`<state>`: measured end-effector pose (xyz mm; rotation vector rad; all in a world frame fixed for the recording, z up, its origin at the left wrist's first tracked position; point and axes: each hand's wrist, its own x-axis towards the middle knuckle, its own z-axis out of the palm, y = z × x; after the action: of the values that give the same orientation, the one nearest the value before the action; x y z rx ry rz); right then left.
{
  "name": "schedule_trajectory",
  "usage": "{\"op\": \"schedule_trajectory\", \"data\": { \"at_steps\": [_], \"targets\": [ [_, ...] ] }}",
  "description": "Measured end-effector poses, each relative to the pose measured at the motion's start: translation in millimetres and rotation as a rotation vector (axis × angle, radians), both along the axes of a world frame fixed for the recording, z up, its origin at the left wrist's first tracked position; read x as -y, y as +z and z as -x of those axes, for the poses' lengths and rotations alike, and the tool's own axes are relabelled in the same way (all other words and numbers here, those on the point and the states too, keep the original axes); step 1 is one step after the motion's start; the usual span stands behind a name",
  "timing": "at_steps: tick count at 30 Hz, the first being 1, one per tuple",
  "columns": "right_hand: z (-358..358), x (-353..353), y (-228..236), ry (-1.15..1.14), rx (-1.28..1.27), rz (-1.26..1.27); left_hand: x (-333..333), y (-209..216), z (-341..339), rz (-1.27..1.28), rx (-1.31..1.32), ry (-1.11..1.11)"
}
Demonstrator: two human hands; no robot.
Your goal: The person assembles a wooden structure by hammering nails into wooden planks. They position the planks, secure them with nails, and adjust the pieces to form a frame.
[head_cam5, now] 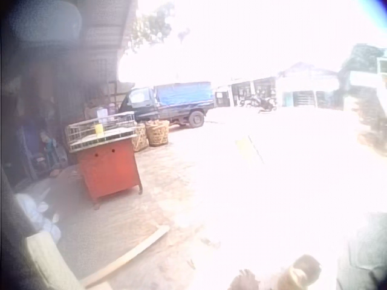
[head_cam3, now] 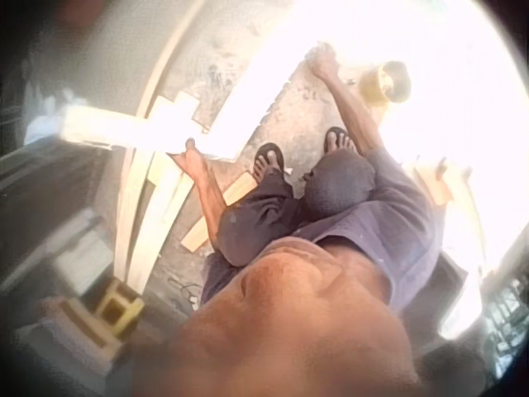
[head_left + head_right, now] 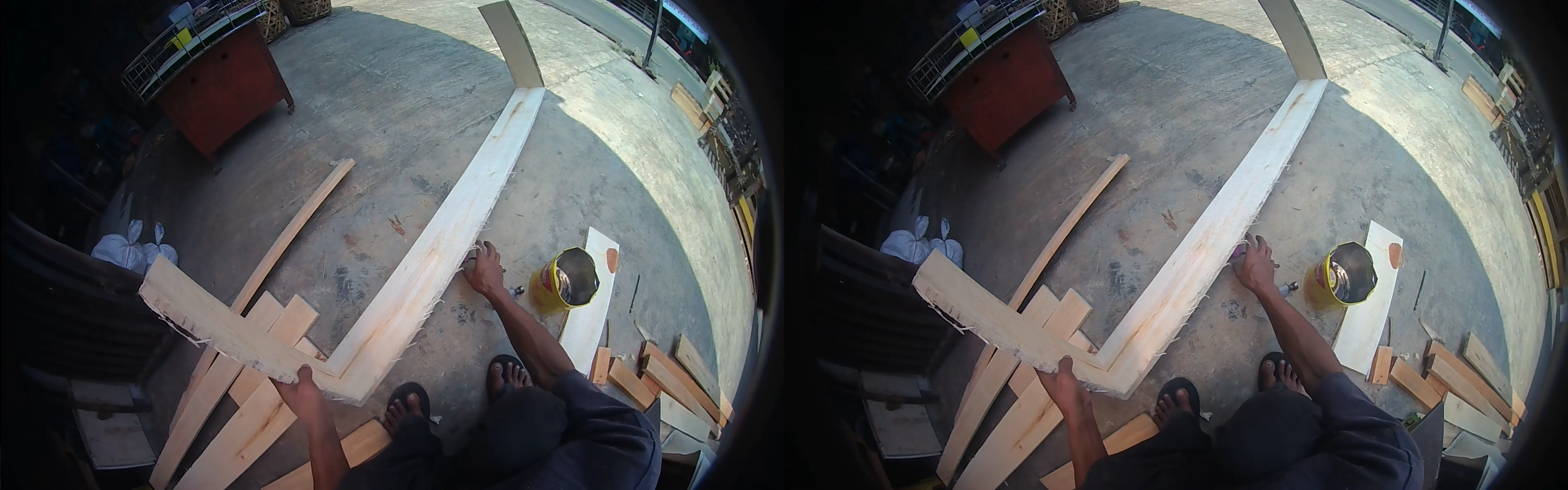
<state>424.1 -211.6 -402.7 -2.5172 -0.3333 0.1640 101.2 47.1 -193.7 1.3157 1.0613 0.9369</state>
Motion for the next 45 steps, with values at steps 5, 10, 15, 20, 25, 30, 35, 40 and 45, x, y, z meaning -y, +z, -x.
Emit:
{"op": "schedule_trajectory", "data": {
  "at_steps": [5,10,15,20,25,30,35,40,45],
  "targets": [
    [-12.4,-32.5,7.1,0.111,0.055,0.119,-71.8,64.2,-26.3,0.355,-0.063,-0.197],
    [-1.9,-1.7,18.9,0.030,-0.045,0.243,-75.5,44.4,-28.9,0.641,-0.156,-0.186],
    [25.6,64.0,20.3,-0.059,0.136,0.614,-55.3,5.5,-27.9,0.646,-0.144,-0.201],
    [57.1,99.2,27.9,-0.020,0.346,0.235,-21.9,10.5,-27.7,0.308,-0.116,-0.215],
    [69.3,86.7,55.3,-0.054,0.167,-0.112,17.2,-22.8,-13.4,-0.108,-0.076,-0.180],
    [61.3,60.0,76.3,0.113,0.040,-0.161,63.9,-71.7,11.9,-0.161,-0.106,-0.130],
    [62.4,30.5,83.1,0.269,-0.062,-0.158,91.1,-81.8,22.9,0.082,-0.487,-0.260],
    [68.7,10.1,91.9,0.341,-0.054,-0.169,58.1,-90.8,5.3,-0.447,-0.301,-0.161],
    [73.4,10.1,94.3,0.329,-0.192,-0.151,47.1,-88.3,17.1,-0.368,-0.199,-0.294]
  ]
}}
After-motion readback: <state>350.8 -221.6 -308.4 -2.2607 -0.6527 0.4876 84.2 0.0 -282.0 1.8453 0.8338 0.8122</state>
